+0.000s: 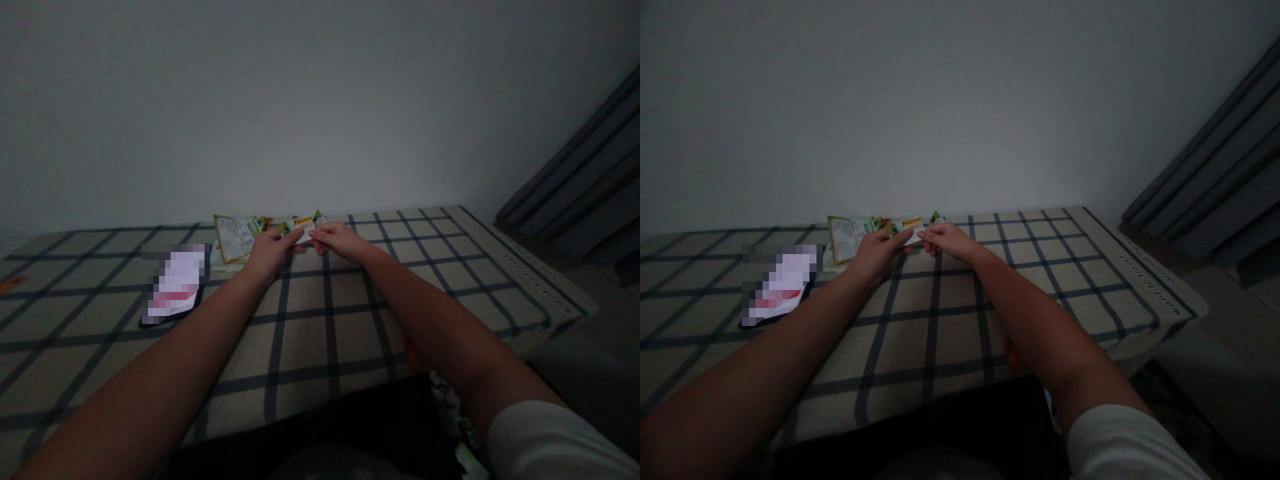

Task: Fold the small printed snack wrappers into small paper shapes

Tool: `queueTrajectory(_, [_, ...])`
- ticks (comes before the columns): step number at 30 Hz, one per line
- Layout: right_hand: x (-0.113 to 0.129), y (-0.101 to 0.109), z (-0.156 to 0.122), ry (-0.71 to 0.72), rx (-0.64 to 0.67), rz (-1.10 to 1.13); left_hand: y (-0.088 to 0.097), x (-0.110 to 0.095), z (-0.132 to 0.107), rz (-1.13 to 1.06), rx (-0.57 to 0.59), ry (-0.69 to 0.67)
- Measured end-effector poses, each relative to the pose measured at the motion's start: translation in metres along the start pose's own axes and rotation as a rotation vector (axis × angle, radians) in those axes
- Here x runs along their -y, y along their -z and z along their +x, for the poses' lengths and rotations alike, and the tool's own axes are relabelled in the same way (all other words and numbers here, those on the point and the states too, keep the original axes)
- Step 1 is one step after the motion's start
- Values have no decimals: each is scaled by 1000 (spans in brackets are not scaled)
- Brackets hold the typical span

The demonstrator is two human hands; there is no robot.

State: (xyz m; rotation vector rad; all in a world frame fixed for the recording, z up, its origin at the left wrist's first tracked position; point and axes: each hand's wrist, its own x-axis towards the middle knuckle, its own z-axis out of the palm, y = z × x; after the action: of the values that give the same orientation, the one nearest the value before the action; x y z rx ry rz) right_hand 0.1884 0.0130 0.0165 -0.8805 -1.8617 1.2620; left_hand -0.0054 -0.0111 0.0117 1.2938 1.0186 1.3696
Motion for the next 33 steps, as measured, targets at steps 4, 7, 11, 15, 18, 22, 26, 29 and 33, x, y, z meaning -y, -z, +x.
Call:
queueTrajectory(4, [3, 0, -2, 22, -32, -38, -2, -1, -1, -59, 11, 58])
queueTrajectory(7, [0, 2, -1, 33, -49, -65, -3, -1, 0, -80, 7, 88])
queueTrajectory(11, [-2, 3, -1, 54, -62, -128, -2, -1, 1, -135, 15, 109])
queueTrajectory(15, [4, -1, -4, 48, -67, -147, -2, -1, 1, -152, 26, 145])
queueTrajectory(18, [10, -3, -6, 32, -73, -127, -2, 0, 2, -139, 32, 139])
queueTrajectory(22, [9, -2, -5, 23, -94, -117, -1, 2, 4, -63, 12, 77])
queueTrajectory(26, [4, -1, -3, 28, -156, -89, 2, 4, 6, -7, 10, 29])
queueTrajectory(29, [4, -2, -1, 43, -239, -47, 2, 2, 5, 28, -1, 13])
queueTrajectory(33, [7, -2, 1, 36, -349, 35, -1, -4, -2, 82, 50, 12])
